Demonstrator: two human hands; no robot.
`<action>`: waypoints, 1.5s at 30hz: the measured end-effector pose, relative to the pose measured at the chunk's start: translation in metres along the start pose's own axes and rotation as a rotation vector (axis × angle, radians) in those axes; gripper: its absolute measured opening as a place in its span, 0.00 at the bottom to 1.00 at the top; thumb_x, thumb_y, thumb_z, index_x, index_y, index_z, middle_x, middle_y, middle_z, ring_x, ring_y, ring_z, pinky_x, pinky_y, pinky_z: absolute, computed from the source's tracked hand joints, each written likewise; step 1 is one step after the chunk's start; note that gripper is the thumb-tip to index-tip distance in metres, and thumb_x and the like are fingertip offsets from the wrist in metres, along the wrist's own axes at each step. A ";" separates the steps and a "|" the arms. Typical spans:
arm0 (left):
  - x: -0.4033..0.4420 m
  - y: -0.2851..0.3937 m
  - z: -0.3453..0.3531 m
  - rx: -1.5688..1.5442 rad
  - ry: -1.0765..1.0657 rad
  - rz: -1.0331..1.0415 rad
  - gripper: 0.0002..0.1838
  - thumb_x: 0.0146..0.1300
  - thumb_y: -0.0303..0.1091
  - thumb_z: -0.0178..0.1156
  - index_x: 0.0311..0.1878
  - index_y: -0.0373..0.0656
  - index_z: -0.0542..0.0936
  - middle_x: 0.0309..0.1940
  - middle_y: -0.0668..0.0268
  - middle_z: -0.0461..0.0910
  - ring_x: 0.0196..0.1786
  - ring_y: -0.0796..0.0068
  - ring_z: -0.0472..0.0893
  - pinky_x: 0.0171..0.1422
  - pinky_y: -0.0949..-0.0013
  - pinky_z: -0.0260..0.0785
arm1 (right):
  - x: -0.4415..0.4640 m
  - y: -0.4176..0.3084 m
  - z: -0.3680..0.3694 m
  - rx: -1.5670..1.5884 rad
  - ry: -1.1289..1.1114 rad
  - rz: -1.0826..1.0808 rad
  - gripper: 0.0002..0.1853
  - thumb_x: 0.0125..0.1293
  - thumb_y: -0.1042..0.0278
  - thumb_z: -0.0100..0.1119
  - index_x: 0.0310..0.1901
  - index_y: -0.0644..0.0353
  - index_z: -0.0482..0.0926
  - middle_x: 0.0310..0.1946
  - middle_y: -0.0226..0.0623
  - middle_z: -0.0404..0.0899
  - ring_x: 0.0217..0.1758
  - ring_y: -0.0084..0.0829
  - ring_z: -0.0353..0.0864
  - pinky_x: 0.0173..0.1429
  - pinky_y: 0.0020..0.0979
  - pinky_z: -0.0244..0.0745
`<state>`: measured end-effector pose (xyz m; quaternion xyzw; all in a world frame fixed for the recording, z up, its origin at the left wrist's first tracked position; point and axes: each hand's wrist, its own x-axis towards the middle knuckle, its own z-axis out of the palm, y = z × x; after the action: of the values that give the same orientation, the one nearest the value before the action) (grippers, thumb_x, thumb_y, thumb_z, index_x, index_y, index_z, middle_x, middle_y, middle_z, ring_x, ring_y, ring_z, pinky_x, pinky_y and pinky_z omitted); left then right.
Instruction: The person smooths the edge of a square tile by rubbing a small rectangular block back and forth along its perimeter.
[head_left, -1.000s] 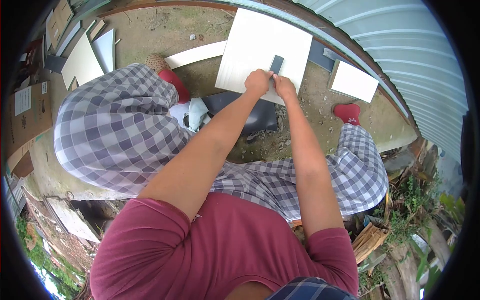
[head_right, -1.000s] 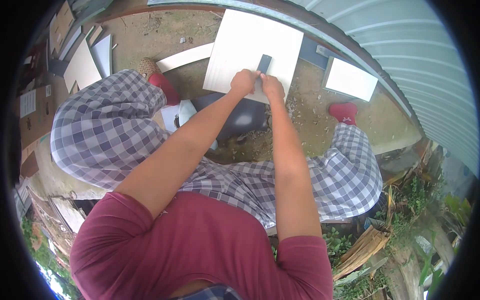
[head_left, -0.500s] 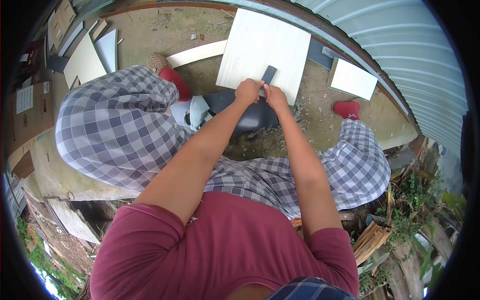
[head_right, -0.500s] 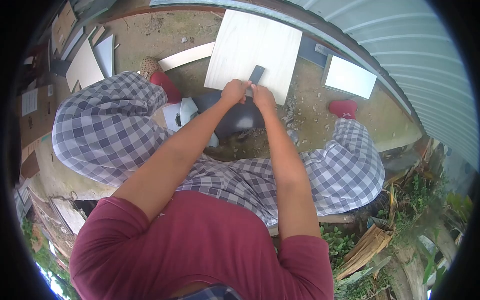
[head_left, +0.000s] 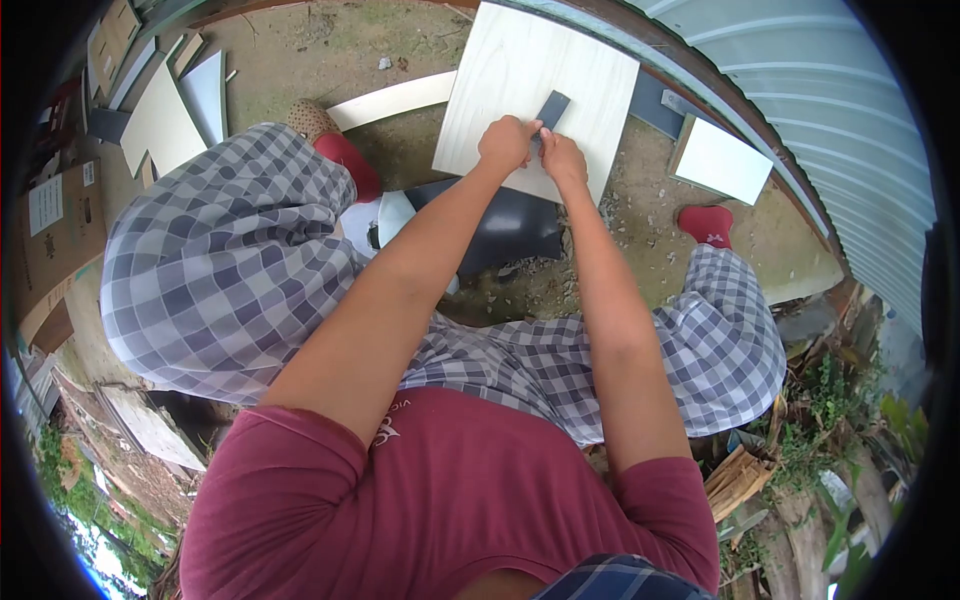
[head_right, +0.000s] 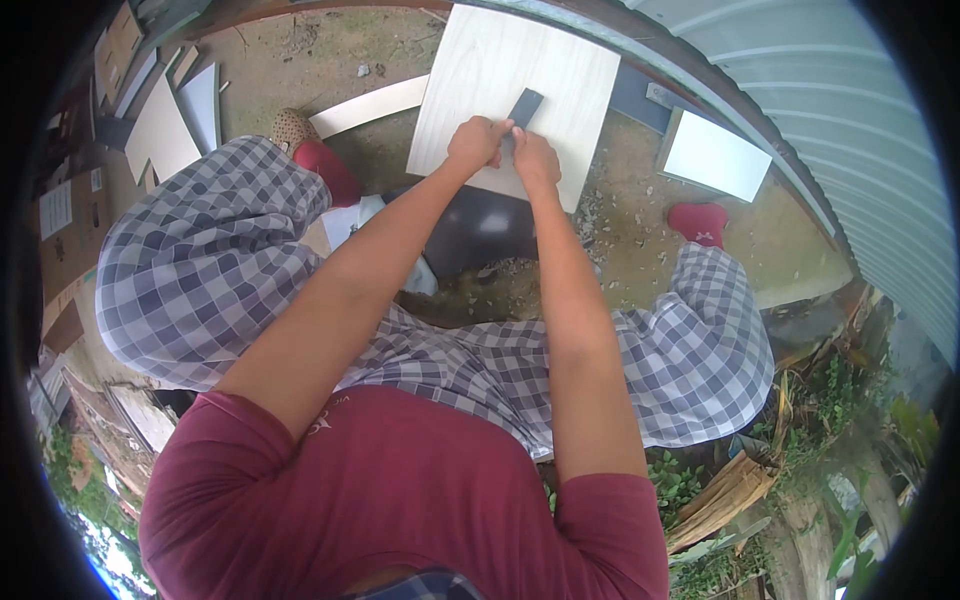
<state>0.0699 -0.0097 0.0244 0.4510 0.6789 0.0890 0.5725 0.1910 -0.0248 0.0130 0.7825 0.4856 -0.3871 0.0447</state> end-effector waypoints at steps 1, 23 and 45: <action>0.006 0.005 -0.002 0.029 0.011 0.011 0.27 0.64 0.55 0.52 0.28 0.36 0.79 0.13 0.64 0.78 0.20 0.72 0.81 0.32 0.69 0.73 | 0.007 -0.002 -0.004 0.004 -0.002 -0.004 0.25 0.70 0.44 0.38 0.34 0.52 0.81 0.41 0.42 0.82 0.48 0.47 0.79 0.50 0.46 0.72; 0.106 0.072 0.004 0.308 0.213 0.070 0.27 0.65 0.57 0.51 0.26 0.42 0.82 0.19 0.69 0.82 0.22 0.77 0.83 0.33 0.73 0.74 | 0.115 -0.022 -0.059 0.007 0.059 -0.021 0.26 0.71 0.43 0.37 0.34 0.53 0.80 0.30 0.34 0.76 0.34 0.35 0.73 0.40 0.39 0.67; -0.031 -0.028 0.054 0.073 -0.006 0.095 0.27 0.66 0.51 0.51 0.22 0.36 0.80 0.14 0.63 0.79 0.19 0.70 0.81 0.30 0.68 0.74 | -0.027 0.072 0.012 0.010 -0.009 -0.076 0.26 0.70 0.47 0.38 0.30 0.59 0.80 0.25 0.41 0.80 0.35 0.43 0.81 0.43 0.42 0.72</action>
<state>0.1002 -0.0696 0.0105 0.5036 0.6579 0.0896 0.5528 0.2349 -0.0872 0.0002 0.7620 0.5126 -0.3947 0.0282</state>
